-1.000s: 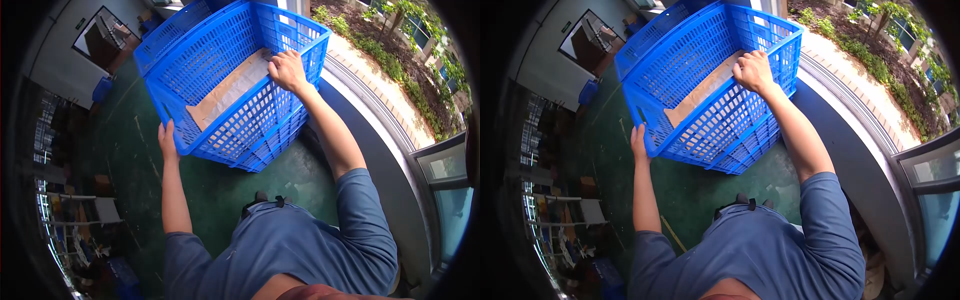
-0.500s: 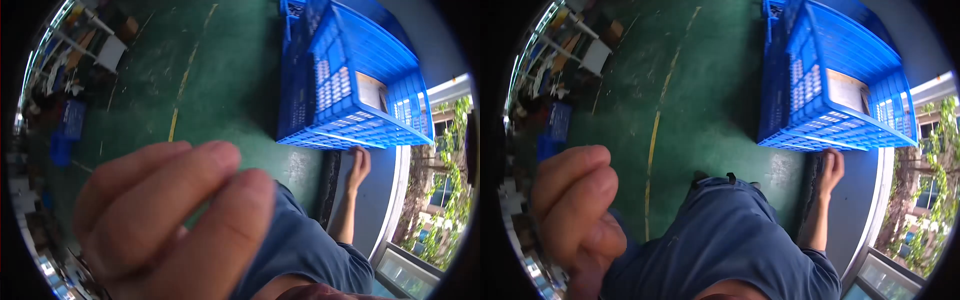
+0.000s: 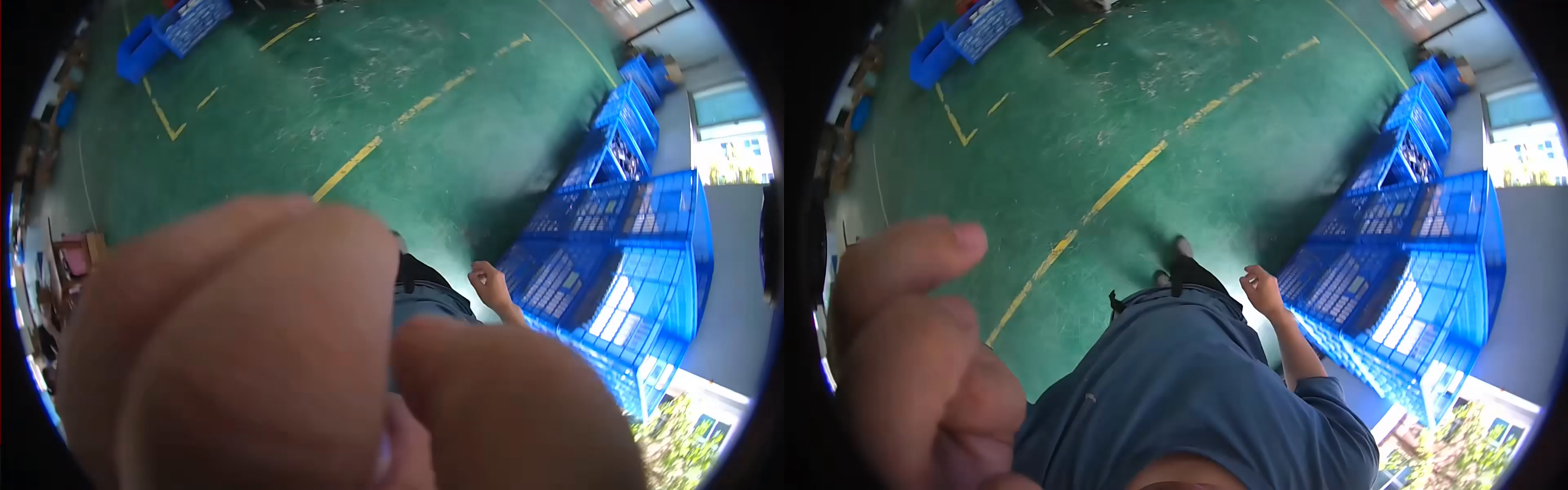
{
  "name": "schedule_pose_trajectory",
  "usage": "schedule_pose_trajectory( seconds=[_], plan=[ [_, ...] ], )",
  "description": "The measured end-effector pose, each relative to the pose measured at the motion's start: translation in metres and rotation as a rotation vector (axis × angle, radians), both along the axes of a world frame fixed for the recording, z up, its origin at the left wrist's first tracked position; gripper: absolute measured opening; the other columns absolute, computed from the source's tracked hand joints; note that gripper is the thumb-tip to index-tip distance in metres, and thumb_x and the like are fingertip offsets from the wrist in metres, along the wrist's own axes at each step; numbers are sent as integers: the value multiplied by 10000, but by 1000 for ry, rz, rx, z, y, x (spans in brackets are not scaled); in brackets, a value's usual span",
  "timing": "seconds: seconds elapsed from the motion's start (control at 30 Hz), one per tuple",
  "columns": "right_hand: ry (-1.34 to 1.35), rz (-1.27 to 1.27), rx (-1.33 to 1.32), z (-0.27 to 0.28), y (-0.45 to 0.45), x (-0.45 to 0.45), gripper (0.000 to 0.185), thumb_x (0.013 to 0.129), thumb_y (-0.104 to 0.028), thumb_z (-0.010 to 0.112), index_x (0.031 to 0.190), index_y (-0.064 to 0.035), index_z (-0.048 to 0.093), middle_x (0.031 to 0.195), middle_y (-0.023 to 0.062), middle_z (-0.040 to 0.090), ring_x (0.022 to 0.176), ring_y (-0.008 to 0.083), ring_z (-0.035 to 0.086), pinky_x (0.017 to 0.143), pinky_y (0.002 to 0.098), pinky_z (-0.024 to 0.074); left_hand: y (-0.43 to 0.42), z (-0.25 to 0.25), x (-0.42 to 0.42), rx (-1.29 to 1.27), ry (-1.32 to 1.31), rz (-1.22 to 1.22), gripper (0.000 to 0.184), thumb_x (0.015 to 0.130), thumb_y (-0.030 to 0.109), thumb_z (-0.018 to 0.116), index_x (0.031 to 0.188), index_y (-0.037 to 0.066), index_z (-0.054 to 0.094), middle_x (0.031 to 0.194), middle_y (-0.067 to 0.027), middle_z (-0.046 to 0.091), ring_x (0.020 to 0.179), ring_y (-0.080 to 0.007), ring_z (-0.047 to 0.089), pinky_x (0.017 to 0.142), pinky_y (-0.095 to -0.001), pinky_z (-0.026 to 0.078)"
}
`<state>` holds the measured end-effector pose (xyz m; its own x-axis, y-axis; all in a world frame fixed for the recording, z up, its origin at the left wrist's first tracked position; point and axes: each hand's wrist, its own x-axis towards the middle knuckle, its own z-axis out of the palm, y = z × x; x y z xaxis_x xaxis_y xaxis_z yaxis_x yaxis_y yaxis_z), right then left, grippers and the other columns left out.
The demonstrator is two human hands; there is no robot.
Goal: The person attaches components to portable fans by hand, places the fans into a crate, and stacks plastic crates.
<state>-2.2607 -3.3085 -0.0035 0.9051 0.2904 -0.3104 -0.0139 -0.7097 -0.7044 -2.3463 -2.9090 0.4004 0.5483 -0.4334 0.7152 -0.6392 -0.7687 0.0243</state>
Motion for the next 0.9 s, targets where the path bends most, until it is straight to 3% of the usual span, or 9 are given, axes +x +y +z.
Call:
schedule_pose_trajectory(
  seconds=[0.23, 0.37, 0.43, 0.57, 0.63, 0.77, 0.8, 0.9],
  plan=[
    [148, 130, -167, -73, 73, 133, 302, 866, -148, 692, 1127, -9, 630, 902, 171, 709, 777, 242, 700, 718, 352, 553, 133, -1, 88, 13, 45, 149, 572, 841, 267, 610, 1360, 78, 462, 1261, -261, 576, 946, -399, 644, 823, -483, 555],
    [172, 279, -297, -82, 160, 248, 370, 832, -223, 706, 1136, -24, 637, 871, 170, 712, 856, 311, 703, 778, 404, 547, 208, 7, 142, 54, 85, 242, 623, 834, 319, 621, 1388, 90, 450, 1278, -267, 566, 936, -405, 641, 824, -493, 553],
    [131, 354, -344, -83, 231, 318, 393, 831, -241, 703, 1157, -34, 630, 881, 171, 713, 872, 324, 701, 792, 415, 546, 266, 9, 178, 51, 181, 177, 674, 838, 323, 623, 1451, 173, 384, 1311, -242, 554, 931, -400, 644, 802, -495, 561],
    [123, 480, -349, -72, 374, 424, 383, 846, -263, 713, 1133, -24, 631, 901, 167, 705, 870, 304, 693, 783, 400, 542, 310, 54, 236, -112, 431, 614, 327, 926, 145, 531, 1226, 76, 421, 1026, -250, 596, 769, -376, 621, 631, -444, 538],
    [108, 537, -341, -65, 457, 477, 389, 846, -266, 714, 1141, -27, 630, 902, 166, 704, 873, 309, 691, 787, 402, 539, 362, 54, 250, -171, 467, 751, 241, 948, 101, 507, 1170, 52, 430, 955, -252, 606, 729, -370, 616, 589, -432, 533],
    [-15, 657, -310, -56, 620, 548, 376, 853, -265, 707, 1145, -38, 635, 903, 165, 704, 879, 297, 690, 784, 402, 536, 484, 36, 271, -50, 242, 702, 330, 843, 30, 573, 1152, 24, 458, 918, -225, 604, 696, -318, 627, 578, -386, 531],
    [-11, 660, -287, -59, 653, 555, 366, 855, -265, 704, 1137, -40, 640, 905, 165, 705, 880, 293, 689, 782, 401, 535, 511, 43, 278, -73, 367, 778, 368, 801, 3, 574, 1150, 11, 457, 911, -218, 599, 685, -305, 625, 570, -381, 529],
    [-44, 665, -247, -67, 742, 571, 326, 857, -261, 699, 1086, -33, 650, 865, 154, 704, 813, 273, 690, 753, 391, 534, 604, 29, 284, -94, 321, 750, 372, 786, -14, 570, 1143, 18, 469, 900, -205, 600, 669, -295, 616, 558, -373, 519]
  ],
)
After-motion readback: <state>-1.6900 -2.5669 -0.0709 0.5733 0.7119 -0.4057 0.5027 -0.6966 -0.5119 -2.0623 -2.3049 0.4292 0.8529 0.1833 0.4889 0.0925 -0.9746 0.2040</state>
